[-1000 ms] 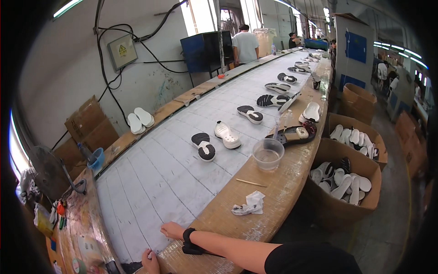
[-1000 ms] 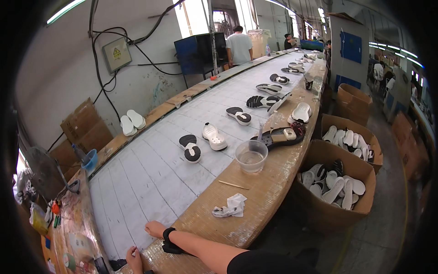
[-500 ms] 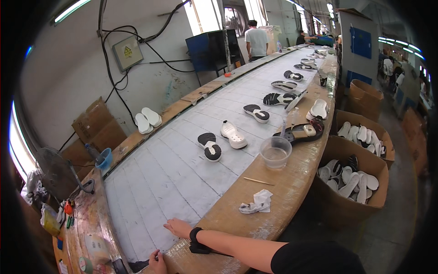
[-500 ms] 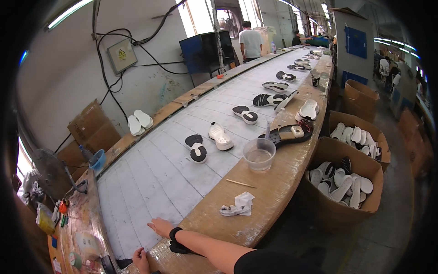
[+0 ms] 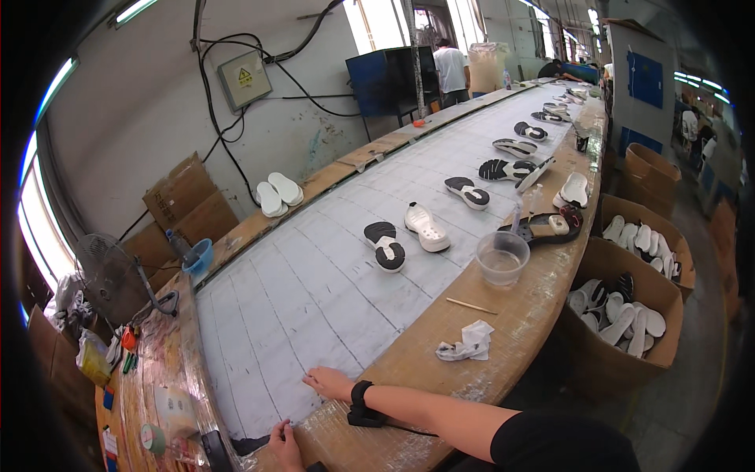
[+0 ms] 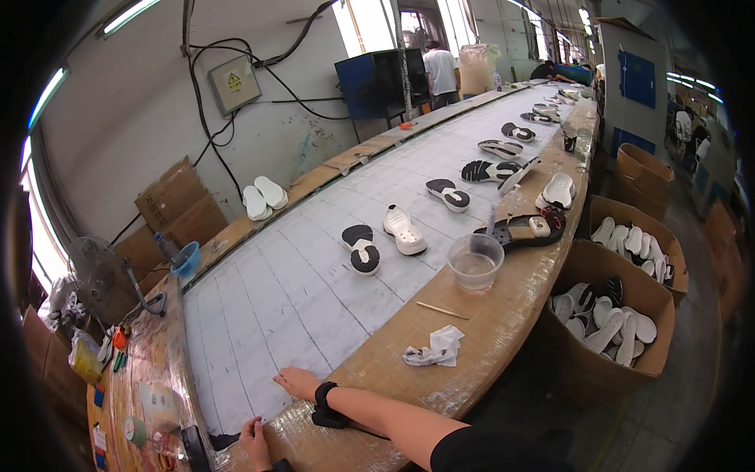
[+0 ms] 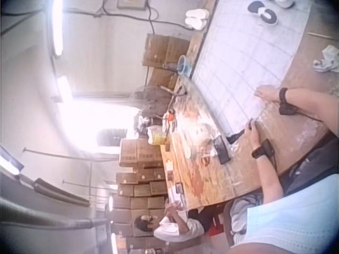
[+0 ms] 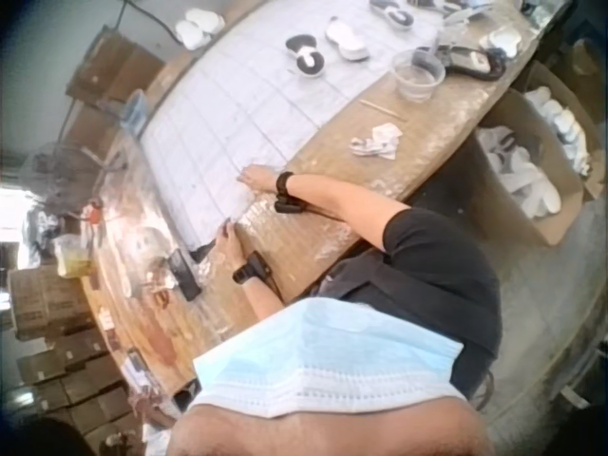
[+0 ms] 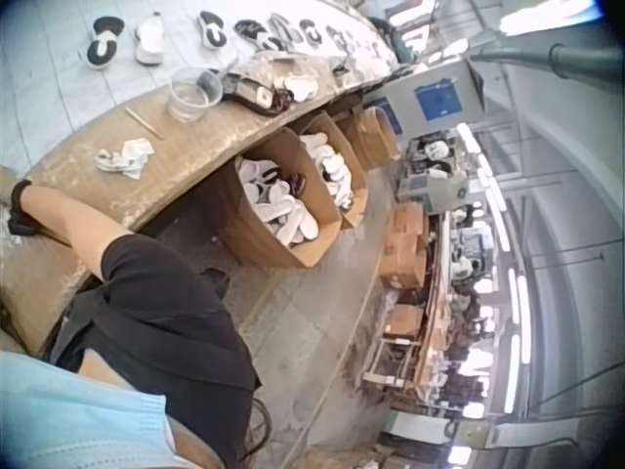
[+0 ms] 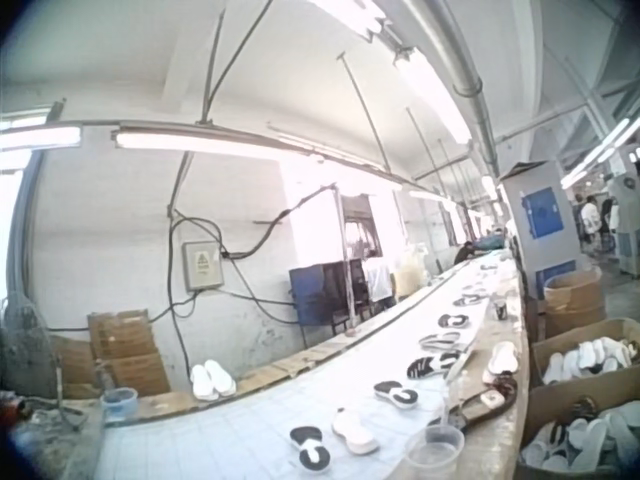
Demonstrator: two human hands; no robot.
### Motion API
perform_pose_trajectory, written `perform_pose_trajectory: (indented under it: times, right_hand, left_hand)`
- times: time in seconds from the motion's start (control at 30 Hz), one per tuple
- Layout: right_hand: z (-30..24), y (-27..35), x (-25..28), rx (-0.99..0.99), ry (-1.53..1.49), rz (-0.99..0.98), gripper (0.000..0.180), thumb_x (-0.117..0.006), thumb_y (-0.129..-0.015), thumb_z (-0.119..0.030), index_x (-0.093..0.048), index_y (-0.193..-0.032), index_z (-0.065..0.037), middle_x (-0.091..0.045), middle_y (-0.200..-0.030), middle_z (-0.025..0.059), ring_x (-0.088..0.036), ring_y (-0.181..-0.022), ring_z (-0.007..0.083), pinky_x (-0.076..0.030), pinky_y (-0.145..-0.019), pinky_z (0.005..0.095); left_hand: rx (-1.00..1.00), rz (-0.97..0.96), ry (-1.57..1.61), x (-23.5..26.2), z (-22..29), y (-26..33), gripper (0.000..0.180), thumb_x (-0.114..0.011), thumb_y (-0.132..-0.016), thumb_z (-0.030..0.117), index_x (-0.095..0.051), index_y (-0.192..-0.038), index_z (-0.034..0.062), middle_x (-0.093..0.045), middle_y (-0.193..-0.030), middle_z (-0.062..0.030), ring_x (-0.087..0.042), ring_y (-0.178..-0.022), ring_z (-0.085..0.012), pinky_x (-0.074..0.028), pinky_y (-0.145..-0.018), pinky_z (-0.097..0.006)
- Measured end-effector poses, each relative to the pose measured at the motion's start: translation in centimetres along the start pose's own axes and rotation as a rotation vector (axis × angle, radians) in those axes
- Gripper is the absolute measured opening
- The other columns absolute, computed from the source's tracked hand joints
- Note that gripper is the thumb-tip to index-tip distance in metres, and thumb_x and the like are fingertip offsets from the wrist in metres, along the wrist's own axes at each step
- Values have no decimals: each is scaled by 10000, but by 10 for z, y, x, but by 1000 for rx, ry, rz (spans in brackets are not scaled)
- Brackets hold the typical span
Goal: The person assembles white and black shoe soles by hand. They pick up a white sole, attach a black sole piece, and place the finished unit into a cardboard box. The process is repeated for multiple pairs.
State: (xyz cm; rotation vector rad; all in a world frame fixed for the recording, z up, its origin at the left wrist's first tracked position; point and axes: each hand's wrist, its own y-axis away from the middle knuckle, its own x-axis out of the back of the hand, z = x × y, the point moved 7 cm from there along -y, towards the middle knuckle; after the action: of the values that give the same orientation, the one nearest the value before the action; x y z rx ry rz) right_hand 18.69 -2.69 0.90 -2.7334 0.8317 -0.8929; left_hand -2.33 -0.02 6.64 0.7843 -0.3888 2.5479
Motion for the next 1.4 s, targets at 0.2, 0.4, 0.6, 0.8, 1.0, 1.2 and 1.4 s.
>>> perform_pose_trajectory:
  times: [0.2, 0.4, 0.6, 0.8, 1.0, 1.2, 1.4]
  right_hand:
    - [-13, 2, 3, 15, 7, -28, 356, -432, -868, -332, -549, -765, -12, -578, -759, 193, -539, -764, 378, -409, -654, 447]
    - [-1, 6, 7, -13, -19, -41, 344, -451, -854, -331, -551, -760, -15, -585, -756, 183, -543, -744, 367, -409, -639, 438]
    - [-3, 3, -1, -19, -3, -113, 356, -462, -845, -351, -563, -784, -14, -591, -761, 181, -551, -744, 360, -421, -646, 422]
    - [-5, 4, -1, -13, -35, -108, 358, -473, -838, -355, -572, -787, -15, -595, -757, 181, -555, -737, 360, -425, -640, 421]
    - [-5, 4, 2, -6, -37, -67, 341, -488, -829, -347, -584, -793, -21, -600, -755, 178, -559, -720, 362, -428, -631, 424]
    - [-4, 4, -2, 4, -18, -103, 330, -494, -824, -340, -587, -800, -24, -602, -761, 174, -561, -732, 356, -428, -639, 424]
    - [-5, 5, 0, 3, -7, -127, 322, -490, -823, -332, -584, -810, -24, -600, -763, 177, -560, -740, 355, -426, -642, 423]
  left_hand:
    - [-150, 105, 297, -3, -59, -22, 156, -540, -832, 92, -615, -903, -24, -604, -774, -31, -533, -705, -84, -424, -647, -207]
    - [-36, -24, 84, -4, -4, 0, 332, -522, -833, 233, -577, -1056, -6, -596, -985, -154, -536, -908, -274, -416, -826, -345]
    - [-82, 9, 406, -14, -68, -22, 173, -513, -858, 81, -574, -954, -50, -622, -791, -80, -578, -724, -118, -460, -690, -231]
    - [-72, 5, 443, -14, -62, -20, 172, -512, -857, 81, -571, -951, -50, -622, -784, -78, -580, -714, -121, -464, -693, -228]
    - [-32, -9, 402, -13, -51, -16, 176, -511, -856, 80, -567, -961, -50, -616, -807, -86, -579, -750, -128, -461, -713, -229]
    - [-21, 11, 440, -13, -54, -15, 175, -513, -845, 73, -579, -950, -51, -623, -809, -95, -580, -747, -135, -454, -716, -246]
    - [-29, 1, 454, -15, -52, -15, 176, -515, -843, 70, -576, -956, -51, -623, -813, -98, -581, -753, -139, -456, -714, -245]
